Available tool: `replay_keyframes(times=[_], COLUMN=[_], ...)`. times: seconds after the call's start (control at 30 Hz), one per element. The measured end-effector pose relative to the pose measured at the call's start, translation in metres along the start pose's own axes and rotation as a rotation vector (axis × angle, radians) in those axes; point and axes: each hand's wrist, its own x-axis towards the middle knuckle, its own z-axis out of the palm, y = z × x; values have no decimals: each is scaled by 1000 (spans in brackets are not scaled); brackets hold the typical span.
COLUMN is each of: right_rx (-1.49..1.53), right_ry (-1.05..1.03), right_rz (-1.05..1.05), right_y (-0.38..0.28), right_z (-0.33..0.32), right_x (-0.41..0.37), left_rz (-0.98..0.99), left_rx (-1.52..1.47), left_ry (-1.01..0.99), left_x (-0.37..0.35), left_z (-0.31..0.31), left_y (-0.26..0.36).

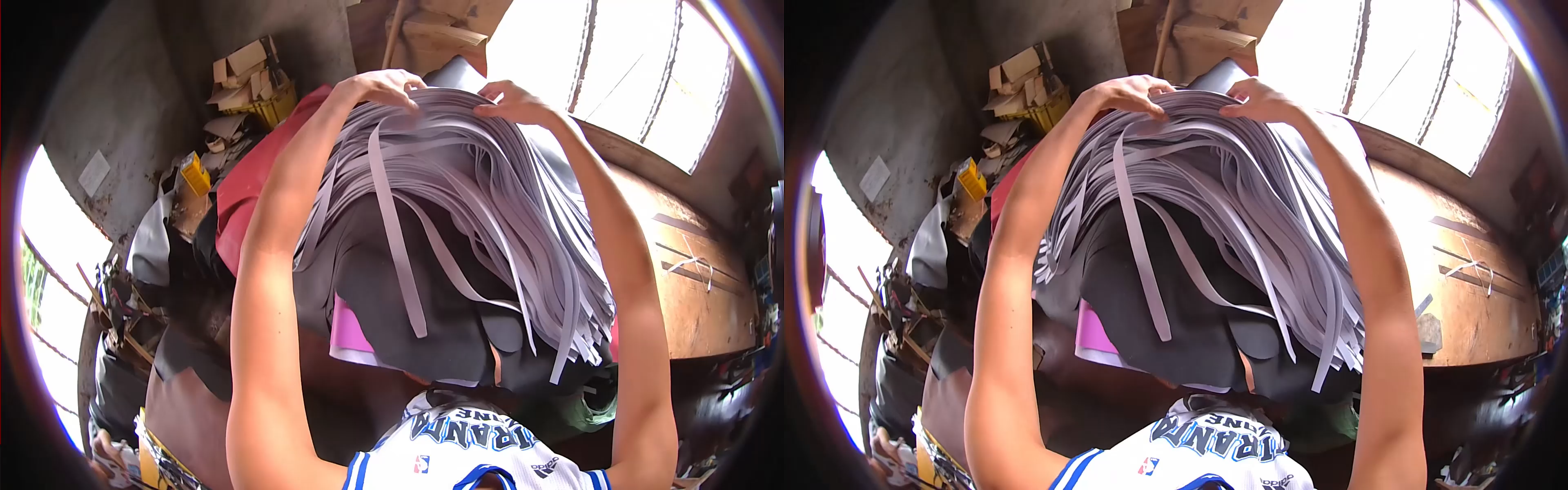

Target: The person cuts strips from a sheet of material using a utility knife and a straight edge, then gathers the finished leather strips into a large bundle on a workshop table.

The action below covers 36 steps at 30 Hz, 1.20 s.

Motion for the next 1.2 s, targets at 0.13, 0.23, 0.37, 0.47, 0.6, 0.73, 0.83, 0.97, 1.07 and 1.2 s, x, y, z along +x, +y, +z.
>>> replay_keyframes(times=[0.13,0.23,0.37,0.47,0.6,0.73,0.83,0.97,1.07,1.2], right_rx=[1,-17,-13,-41,-70,-108,-69,-57,-71,-83], right_ry=[-61,-110,-69,-20,-70,-17,-33,-98,-25,18], right_rz=[72,135,124,62,59,61,55,97,47,-19], right_y=[-6,-21,-21,-22,-22,-27,-30,-38,-33,-37], right_z=[-4,-10,-5,-1,-1,5,4,8,13,14], right_x=[-1,-4,-4,6,13,9,5,6,4,-6], left_rz=[-22,56,3,82,22,56,19,74,69,28], left_rx=[-74,-56,-81,-13,69,191,185,93,187,224], left_ry=[34,71,23,49,7,207,196,47,122,158], left_x=[8,15,15,17,9,-9,-6,2,1,-6], left_z=[3,5,4,4,2,13,12,7,9,17], left_y=[-7,-10,-7,-9,16,25,23,18,28,31])
